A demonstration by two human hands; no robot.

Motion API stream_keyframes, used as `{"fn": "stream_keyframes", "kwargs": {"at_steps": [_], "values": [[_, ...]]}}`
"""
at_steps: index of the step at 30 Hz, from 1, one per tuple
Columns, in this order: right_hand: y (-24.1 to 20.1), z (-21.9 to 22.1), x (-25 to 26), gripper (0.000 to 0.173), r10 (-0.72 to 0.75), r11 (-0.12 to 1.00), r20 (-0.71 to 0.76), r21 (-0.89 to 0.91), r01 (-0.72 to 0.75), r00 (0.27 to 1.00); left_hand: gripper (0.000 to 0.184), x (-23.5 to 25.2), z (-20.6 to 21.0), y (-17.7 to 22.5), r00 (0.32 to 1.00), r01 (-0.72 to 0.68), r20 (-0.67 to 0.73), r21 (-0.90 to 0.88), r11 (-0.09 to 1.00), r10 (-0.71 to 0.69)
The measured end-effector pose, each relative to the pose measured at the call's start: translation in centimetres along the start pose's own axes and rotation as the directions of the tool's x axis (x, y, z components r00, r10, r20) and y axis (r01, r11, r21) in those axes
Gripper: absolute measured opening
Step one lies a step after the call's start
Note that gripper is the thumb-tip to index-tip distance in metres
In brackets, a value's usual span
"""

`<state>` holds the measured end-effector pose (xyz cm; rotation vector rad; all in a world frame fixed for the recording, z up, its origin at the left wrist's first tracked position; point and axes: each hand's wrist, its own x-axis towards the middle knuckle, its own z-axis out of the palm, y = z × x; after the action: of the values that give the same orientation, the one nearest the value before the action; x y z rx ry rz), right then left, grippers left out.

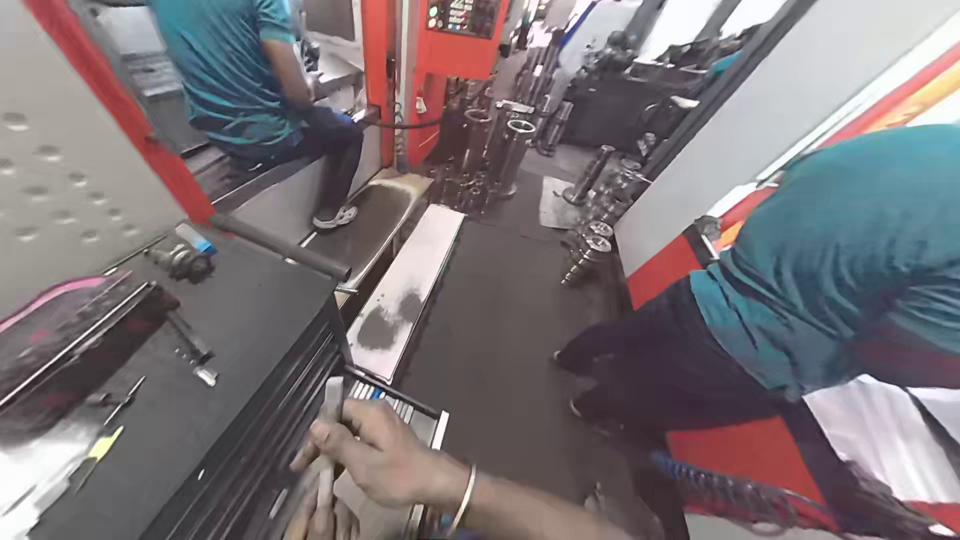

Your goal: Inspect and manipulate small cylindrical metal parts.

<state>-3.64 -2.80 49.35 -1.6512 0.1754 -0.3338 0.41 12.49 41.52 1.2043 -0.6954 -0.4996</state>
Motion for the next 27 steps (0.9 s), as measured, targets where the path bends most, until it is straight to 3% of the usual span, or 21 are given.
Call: {"fn": "stream_keyframes", "kwargs": {"at_steps": [4,9,13,16,20,24,27], "values": [[-2.3,2.1,-0.1,0.036,-0.16,0.987,0.01,-0.011,0.161,0.987,0.036,-1.5,-0.9,3.0,0.991,-0.1,-0.081,0.103,0.99,0.109],[-3.4,3.1,0.3,0.04,-0.26,0.961,-0.017,0.091,0.26,0.966,0.04,-1.9,-1.7,4.6,0.984,-0.153,-0.073,0.137,0.979,0.164],[-6.6,-1.4,2.2,0.047,-0.334,0.902,-0.346,0.151,0.403,0.877,0.04,-3.4,-2.9,3.4,0.987,-0.113,-0.099,0.121,0.986,0.125],[-7.8,-4.6,2.0,0.03,-0.392,0.9,-0.179,0.128,0.416,0.902,0.039,-4.0,-3.9,3.5,0.98,-0.133,-0.123,0.177,0.975,0.156],[-4.6,-2.1,0.2,0.013,-0.207,0.965,0.086,0.181,0.189,0.974,0.04,-3.2,-4.6,5.2,0.965,-0.167,-0.132,0.356,0.919,0.226],[-2.9,1.8,-2.1,0.034,-0.202,0.953,0.18,0.264,0.151,0.963,0.038,-3.4,-4.6,6.0,0.961,-0.195,-0.097,0.431,0.881,0.261],[-3.4,3.5,-3.5,0.033,-0.316,0.924,0.163,0.275,0.265,0.935,0.035,-3.3,-4.2,6.6,0.951,-0.252,-0.059,0.417,0.873,0.303]]}}
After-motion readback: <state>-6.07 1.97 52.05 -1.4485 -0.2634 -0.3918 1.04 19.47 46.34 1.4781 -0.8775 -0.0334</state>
